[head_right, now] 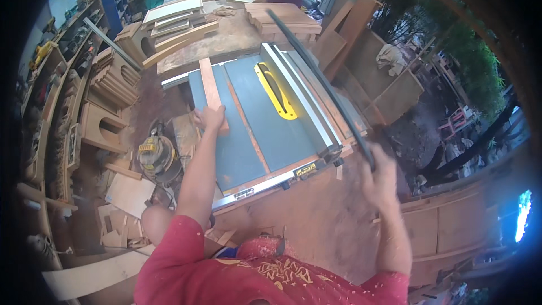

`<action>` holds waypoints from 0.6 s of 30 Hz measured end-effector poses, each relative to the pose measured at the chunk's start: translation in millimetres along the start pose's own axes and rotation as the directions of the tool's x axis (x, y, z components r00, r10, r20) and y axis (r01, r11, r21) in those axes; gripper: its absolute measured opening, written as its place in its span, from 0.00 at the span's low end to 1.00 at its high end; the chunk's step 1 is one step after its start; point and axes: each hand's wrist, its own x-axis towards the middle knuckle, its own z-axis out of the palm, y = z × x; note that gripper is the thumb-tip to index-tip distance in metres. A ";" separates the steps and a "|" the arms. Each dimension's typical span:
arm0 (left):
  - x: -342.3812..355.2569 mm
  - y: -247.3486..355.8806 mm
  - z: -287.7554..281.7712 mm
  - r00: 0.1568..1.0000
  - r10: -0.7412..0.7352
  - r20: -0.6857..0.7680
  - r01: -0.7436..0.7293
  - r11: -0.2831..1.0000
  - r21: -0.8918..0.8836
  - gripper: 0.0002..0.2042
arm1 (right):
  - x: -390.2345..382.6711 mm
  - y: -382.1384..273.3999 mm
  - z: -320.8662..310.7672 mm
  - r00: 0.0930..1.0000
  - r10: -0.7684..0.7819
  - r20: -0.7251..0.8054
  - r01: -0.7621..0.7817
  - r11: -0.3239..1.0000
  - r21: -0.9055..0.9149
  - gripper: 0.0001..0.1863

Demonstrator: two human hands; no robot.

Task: Cutting pieces of wood on a table saw in a workshop.

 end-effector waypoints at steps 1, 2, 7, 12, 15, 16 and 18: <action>-12.4 -11.9 -2.1 1.000 0.002 0.021 -0.002 1.000 0.011 0.34 | -30.7 15.5 13.8 0.997 0.078 -0.009 -0.078 0.995 0.056 0.09; -27.2 -22.1 -4.1 0.999 0.007 0.048 -0.008 1.000 0.021 0.34 | -60.9 29.9 30.0 0.987 0.162 -0.014 -0.160 0.981 0.107 0.09; -192.0 -54.4 -18.5 0.965 0.156 -0.209 -0.137 0.985 0.104 0.36 | -173.7 26.9 163.3 0.854 0.484 0.192 -0.521 0.780 0.347 0.31; -306.3 -62.0 -31.4 0.982 0.177 -0.064 -0.186 0.965 -0.184 0.33 | -199.2 6.1 226.5 0.951 0.293 0.101 -0.299 0.781 0.548 0.41; -336.7 -63.1 -26.5 0.968 0.049 0.246 0.111 0.795 -0.596 0.34 | -220.4 14.1 212.9 0.940 0.285 0.188 -0.341 0.746 0.572 0.44; -348.7 -61.7 -22.8 0.968 0.061 0.245 0.101 0.796 -0.597 0.34 | -222.7 16.1 200.3 0.927 0.300 0.226 -0.376 0.750 0.544 0.45; -376.7 -52.6 -13.0 0.950 0.059 0.307 0.184 0.686 -0.704 0.35 | -234.8 21.7 169.7 0.910 0.349 0.222 -0.414 0.780 0.470 0.44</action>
